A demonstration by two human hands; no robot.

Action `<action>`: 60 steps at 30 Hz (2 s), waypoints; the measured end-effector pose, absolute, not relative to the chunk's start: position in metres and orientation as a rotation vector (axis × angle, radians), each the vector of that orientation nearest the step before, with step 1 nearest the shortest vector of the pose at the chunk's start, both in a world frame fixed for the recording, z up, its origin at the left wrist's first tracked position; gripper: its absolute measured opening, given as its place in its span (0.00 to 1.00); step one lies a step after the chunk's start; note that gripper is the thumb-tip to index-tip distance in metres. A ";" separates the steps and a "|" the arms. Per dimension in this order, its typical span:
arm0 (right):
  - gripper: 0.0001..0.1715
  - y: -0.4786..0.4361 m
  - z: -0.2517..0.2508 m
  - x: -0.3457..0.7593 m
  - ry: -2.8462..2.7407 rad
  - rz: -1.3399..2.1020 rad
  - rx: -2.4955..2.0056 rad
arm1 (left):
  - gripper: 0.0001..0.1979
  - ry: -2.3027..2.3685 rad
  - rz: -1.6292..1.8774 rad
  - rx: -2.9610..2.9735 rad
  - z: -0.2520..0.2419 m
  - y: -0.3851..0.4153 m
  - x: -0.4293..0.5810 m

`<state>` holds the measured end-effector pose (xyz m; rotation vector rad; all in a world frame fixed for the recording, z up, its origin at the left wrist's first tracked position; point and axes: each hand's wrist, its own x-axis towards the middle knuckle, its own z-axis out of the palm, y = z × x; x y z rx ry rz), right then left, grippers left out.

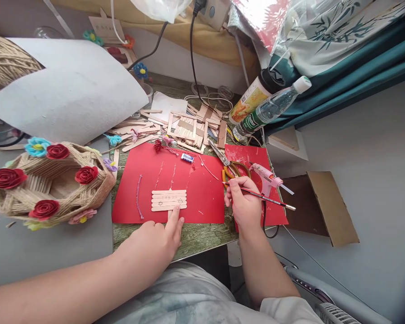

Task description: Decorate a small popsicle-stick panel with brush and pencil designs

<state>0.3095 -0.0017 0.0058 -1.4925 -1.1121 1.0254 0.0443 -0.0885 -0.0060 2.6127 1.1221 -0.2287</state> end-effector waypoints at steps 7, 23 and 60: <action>0.21 -0.014 -0.007 0.309 -1.175 1.216 -1.643 | 0.35 1.154 -0.139 2.624 -0.010 -0.090 0.044; 0.22 -0.016 -0.012 0.301 -1.301 1.098 -1.701 | 0.33 1.040 -0.450 2.715 0.009 -0.081 0.049; 0.25 -0.014 -0.018 0.301 -1.019 1.157 -1.559 | 0.25 1.031 -0.495 2.820 0.015 -0.076 0.050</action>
